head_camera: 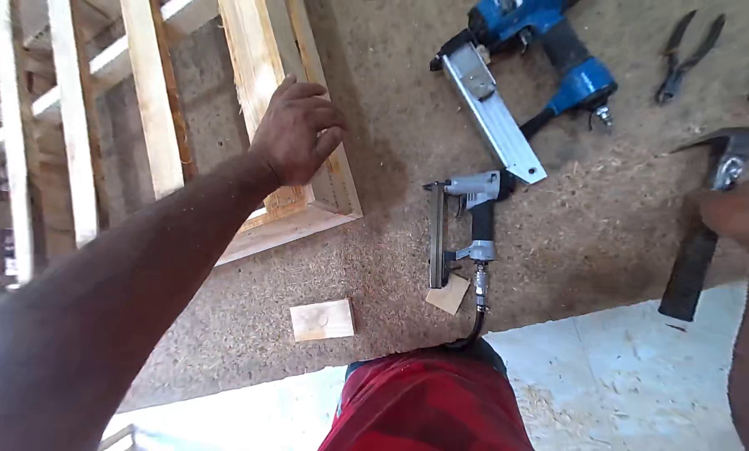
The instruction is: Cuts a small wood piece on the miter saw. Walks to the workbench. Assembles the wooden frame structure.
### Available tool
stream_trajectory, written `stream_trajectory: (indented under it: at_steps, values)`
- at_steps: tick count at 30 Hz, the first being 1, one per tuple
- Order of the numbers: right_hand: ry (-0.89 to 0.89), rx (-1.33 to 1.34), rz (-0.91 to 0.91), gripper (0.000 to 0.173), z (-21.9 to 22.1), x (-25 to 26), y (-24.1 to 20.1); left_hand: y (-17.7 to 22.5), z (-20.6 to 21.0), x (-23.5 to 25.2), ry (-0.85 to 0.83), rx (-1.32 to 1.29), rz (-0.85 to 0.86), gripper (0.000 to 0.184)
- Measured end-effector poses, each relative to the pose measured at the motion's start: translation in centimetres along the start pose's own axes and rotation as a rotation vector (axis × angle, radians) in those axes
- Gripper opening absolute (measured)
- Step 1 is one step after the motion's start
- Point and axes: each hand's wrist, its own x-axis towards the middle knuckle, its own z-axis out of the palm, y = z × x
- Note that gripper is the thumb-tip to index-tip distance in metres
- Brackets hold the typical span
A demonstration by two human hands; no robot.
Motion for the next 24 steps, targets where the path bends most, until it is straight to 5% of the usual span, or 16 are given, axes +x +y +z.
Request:
stream_trajectory:
  at_steps: [1,6,10,12,16,20,24]
  values:
    - [0.127,0.080,-0.154,0.049,1.6,-0.2,1.9,-0.1,0.6,-0.6,0.083,-0.040,-0.039,0.060]
    - [0.000,0.558,-0.028,0.034,3.2,-13.3,-2.1,1.0,2.0,-2.5,0.240,-0.303,-0.106,0.054]
    - [-0.410,1.250,-0.280,0.030,9.5,-23.9,-6.8,1.9,2.6,-4.0,0.257,-0.346,-0.089,0.052]
    - [-0.599,1.304,-0.297,0.031,13.5,-26.8,-10.3,1.9,2.8,-4.1,0.254,-0.344,-0.082,0.046]
    - [-0.741,1.137,-0.344,0.036,15.4,-28.3,-16.2,2.2,2.7,-4.0,0.279,-0.358,-0.128,0.038]
    - [-0.698,1.460,-0.473,0.032,12.7,-25.3,-17.6,2.4,2.5,-3.9,0.292,-0.354,-0.158,0.038]
    - [-0.511,1.647,-0.183,0.048,12.1,-23.5,-20.1,2.4,2.4,-3.8,0.291,-0.327,-0.153,0.038]
